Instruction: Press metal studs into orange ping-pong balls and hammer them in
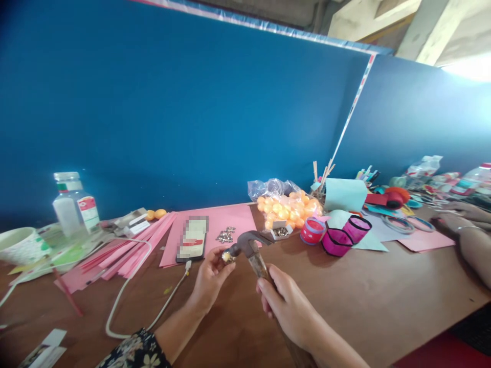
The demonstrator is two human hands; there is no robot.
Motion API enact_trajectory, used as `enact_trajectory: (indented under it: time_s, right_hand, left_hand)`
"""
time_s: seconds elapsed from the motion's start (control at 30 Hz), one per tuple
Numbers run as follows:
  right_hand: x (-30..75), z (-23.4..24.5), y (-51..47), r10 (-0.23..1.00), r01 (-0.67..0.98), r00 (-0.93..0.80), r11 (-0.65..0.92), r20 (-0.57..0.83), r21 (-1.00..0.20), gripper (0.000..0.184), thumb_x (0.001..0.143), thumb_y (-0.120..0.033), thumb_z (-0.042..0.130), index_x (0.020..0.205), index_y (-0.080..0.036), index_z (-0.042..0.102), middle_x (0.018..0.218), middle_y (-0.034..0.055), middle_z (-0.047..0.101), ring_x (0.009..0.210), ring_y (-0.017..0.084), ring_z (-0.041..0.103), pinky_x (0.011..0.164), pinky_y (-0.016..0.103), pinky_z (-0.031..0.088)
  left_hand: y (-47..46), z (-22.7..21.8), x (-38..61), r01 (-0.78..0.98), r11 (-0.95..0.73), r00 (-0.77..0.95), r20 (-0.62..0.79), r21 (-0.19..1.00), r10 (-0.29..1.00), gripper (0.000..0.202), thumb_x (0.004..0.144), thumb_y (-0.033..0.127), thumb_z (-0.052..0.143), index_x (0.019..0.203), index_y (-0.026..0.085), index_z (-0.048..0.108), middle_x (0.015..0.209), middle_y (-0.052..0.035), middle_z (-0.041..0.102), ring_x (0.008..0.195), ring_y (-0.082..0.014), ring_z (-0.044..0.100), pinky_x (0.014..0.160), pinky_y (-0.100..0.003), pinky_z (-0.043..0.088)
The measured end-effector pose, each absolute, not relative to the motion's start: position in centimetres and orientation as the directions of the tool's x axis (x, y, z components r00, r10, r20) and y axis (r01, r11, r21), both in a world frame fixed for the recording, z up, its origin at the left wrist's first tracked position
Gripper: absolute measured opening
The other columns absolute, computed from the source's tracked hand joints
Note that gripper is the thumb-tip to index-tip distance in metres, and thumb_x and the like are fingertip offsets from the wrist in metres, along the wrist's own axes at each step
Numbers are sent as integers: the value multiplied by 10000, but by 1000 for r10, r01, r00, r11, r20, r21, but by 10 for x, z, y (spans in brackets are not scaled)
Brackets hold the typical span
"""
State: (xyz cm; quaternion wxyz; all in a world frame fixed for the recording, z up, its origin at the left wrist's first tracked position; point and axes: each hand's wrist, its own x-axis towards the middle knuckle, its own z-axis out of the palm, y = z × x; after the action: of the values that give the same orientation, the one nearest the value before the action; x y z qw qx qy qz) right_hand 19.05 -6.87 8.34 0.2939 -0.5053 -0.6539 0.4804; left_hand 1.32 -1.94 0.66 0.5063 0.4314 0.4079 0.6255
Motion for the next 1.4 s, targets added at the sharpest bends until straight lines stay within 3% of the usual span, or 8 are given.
enact_trajectory:
  time_s: [0.23, 0.43, 0.7, 1.0, 1.07, 1.17, 1.3, 1.4]
  right_hand:
    - [191, 85, -72, 955, 351, -283, 12, -94, -936, 277, 880, -432, 354, 813, -184, 458, 617, -26, 491, 525, 96, 455, 507, 209, 391]
    - [191, 81, -71, 948, 401, -309, 53, -81, -914, 281, 888, -414, 344, 770, -184, 453, 583, -33, 487, 520, 100, 475, 519, 216, 385]
    - [189, 82, -73, 951, 417, -299, 61, -74, -907, 237, 896, -369, 345, 762, -194, 432, 568, -44, 479, 516, 98, 466, 526, 213, 384]
    - [190, 83, -76, 950, 454, -306, 85, -67, -887, 226, 901, -349, 344, 753, -195, 417, 571, -44, 480, 519, 96, 469, 533, 215, 384]
    - [190, 83, -76, 949, 458, -309, 89, -65, -884, 228, 901, -348, 343, 752, -194, 418, 574, -43, 484, 522, 96, 473, 535, 215, 384]
    - [191, 86, -75, 950, 453, -305, 89, -60, -887, 234, 905, -359, 327, 775, -193, 429, 584, -39, 490, 531, 98, 476, 536, 214, 388]
    - [192, 90, -75, 951, 451, -304, 95, -53, -887, 238, 903, -361, 327, 773, -194, 434, 580, -40, 492, 526, 97, 474, 537, 211, 386]
    - [191, 87, -76, 953, 450, -299, 94, -51, -888, 230, 901, -355, 330, 774, -195, 438, 579, -41, 492, 524, 97, 471, 533, 207, 382]
  left_hand:
    - [-22, 9, 13, -327, -74, -98, 44, 942, 994, 538, 657, 287, 682, 1155, 168, 517, 787, -20, 663, 702, -139, 623, 703, -285, 512]
    - [-21, 11, 14, -356, -42, -78, 15, 933, 997, 581, 601, 251, 716, 1150, 173, 543, 959, -56, 678, 835, -172, 638, 809, -314, 500]
    - [-21, 8, 13, -292, -53, -92, 27, 955, 995, 427, 650, 252, 682, 1047, 148, 565, 779, -27, 668, 654, -129, 625, 670, -264, 519]
    - [-22, 12, 13, -280, -65, -121, 31, 958, 992, 331, 626, 246, 705, 896, 141, 544, 654, 5, 614, 572, -90, 568, 574, -213, 480]
    - [-22, 11, 14, -296, -66, -110, 35, 953, 993, 364, 627, 246, 704, 933, 146, 534, 663, 11, 608, 550, -84, 552, 544, -208, 471]
    - [-21, 9, 13, -279, -56, -107, 27, 959, 994, 485, 623, 254, 703, 1062, 158, 521, 775, -11, 632, 609, -99, 576, 586, -226, 489]
    - [-19, 6, 11, -252, -54, -135, 20, 966, 991, 533, 621, 242, 697, 1117, 152, 523, 963, -65, 643, 829, -148, 605, 759, -260, 486]
    - [-18, 6, 11, -246, -55, -136, 22, 968, 990, 536, 628, 239, 686, 1129, 150, 517, 909, -56, 654, 789, -143, 605, 749, -268, 490]
